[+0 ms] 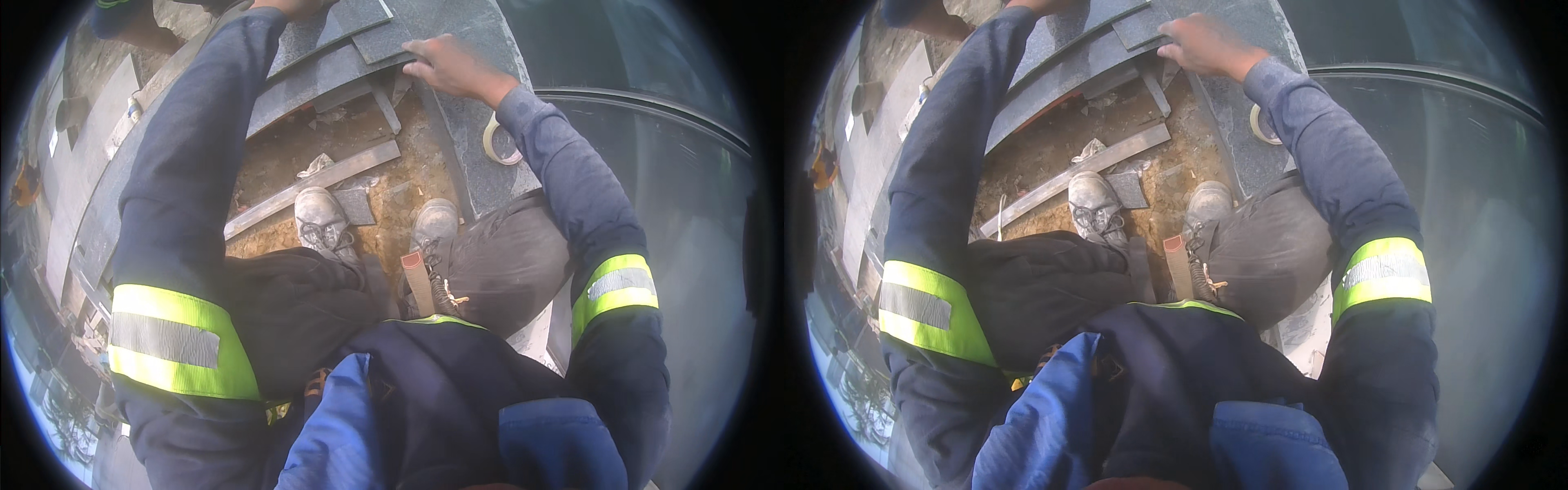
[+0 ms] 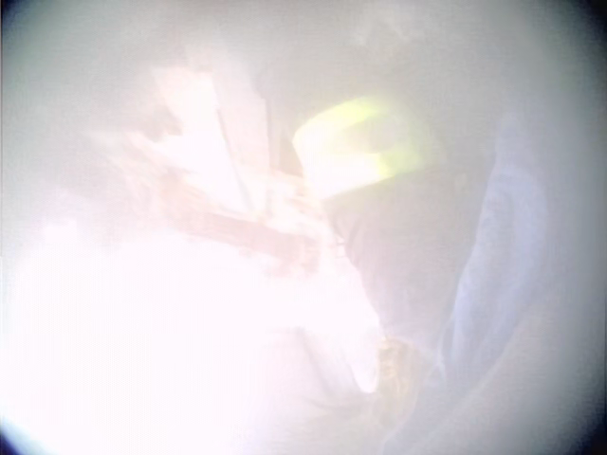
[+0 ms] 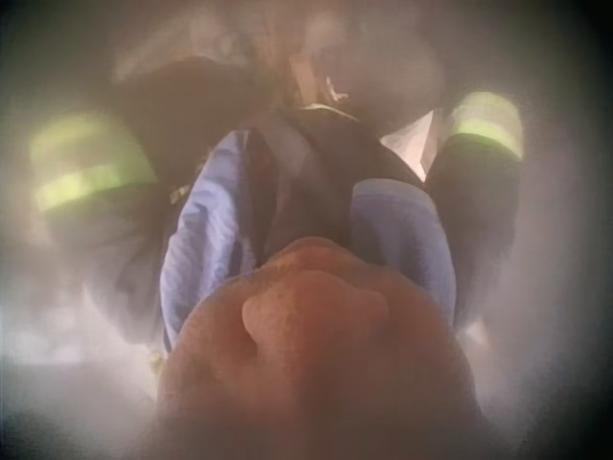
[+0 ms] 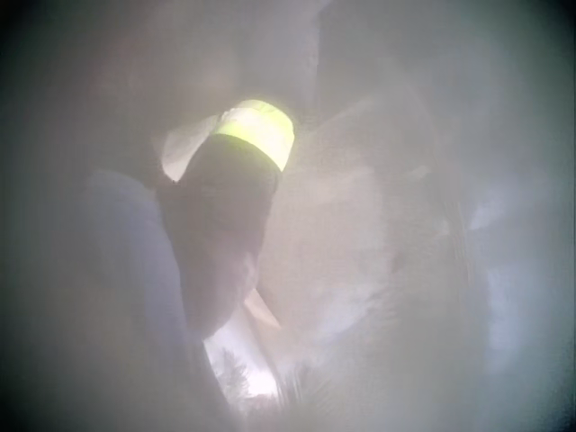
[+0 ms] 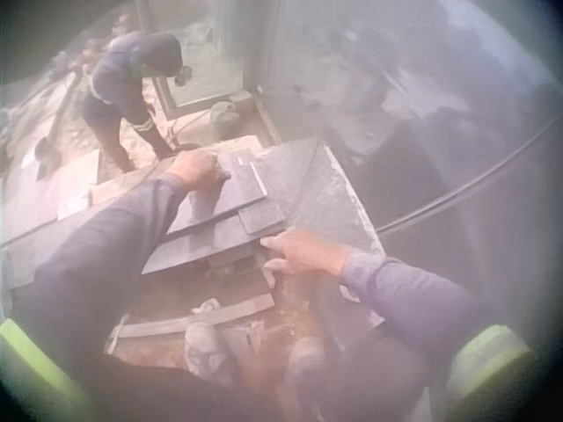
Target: The person measures and marks a dark stone tile using a tape measure, pencil, and masking tape. They repeatedly align the tape measure, apply tape strips, and mark cut lines on the tile surface.
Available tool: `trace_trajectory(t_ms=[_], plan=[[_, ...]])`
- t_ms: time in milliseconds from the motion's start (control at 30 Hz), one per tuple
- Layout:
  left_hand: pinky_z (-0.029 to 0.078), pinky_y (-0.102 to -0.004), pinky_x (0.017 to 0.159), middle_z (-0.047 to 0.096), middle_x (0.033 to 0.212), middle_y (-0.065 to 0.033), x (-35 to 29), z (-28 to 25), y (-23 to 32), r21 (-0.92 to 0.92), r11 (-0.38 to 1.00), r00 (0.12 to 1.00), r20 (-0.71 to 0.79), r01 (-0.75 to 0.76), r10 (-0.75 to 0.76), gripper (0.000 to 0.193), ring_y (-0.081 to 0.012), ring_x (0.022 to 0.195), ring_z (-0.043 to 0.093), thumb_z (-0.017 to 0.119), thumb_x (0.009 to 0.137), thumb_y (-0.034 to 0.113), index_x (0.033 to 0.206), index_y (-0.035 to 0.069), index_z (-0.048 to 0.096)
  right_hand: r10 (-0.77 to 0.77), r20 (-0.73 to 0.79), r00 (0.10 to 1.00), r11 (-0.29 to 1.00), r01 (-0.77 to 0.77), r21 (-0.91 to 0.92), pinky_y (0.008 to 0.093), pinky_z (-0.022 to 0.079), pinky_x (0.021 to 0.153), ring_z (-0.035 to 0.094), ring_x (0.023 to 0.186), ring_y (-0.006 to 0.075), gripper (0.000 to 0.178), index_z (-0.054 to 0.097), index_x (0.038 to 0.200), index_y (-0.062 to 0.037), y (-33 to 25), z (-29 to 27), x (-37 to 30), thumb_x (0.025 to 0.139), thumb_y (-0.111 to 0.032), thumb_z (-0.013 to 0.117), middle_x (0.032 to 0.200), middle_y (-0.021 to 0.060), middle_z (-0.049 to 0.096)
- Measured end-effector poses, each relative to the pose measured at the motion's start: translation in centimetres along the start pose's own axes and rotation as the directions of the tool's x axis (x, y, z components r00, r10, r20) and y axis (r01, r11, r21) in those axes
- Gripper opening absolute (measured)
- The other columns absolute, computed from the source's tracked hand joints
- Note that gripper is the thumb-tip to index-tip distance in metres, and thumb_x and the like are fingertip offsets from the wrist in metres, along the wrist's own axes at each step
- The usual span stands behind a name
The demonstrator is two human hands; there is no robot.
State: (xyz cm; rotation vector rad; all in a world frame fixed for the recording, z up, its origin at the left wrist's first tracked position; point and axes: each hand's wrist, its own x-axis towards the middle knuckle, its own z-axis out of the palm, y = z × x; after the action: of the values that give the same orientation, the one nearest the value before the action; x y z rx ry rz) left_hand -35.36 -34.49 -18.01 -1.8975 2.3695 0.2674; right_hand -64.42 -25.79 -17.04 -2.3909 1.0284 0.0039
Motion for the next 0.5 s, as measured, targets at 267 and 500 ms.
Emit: trace_trajectory(t_ms=[267,500], plan=[[0.054,-0.0514,0.081,0.067,0.107,-0.0209,-0.3,0.4,0.4,0.151,0.947,0.899,-0.303,-0.282,0.316,0.038,-0.0381,0.093,0.069,0.067,0.087,0.041,0.103,0.006,0.072,0.498,0.221,0.839,0.667,-0.533,0.521,0.0361,0.061,0.072,0.074,0.087,0.0245,0.036,0.063,0.126,0.0091,2.5,0.0,0.1,0.098,-0.012,0.054,0.098,0.0184,0.072],[0.055,-0.0489,0.095,0.059,0.135,-0.0185,1.9,2.5,-1.1,0.163,0.972,0.944,-0.258,-0.169,0.208,0.051,-0.0415,0.108,0.069,0.063,0.099,0.046,0.13,0.006,0.068,0.748,0.325,0.578,-0.588,0.351,0.729,0.0316,0.051,0.065,0.06,0.079,0.0171,0.032,0.051,0.133,-0.0008,-6.2,12.6,1.9,0.107,-0.019,0.052,0.093,0.0041,0.059]])
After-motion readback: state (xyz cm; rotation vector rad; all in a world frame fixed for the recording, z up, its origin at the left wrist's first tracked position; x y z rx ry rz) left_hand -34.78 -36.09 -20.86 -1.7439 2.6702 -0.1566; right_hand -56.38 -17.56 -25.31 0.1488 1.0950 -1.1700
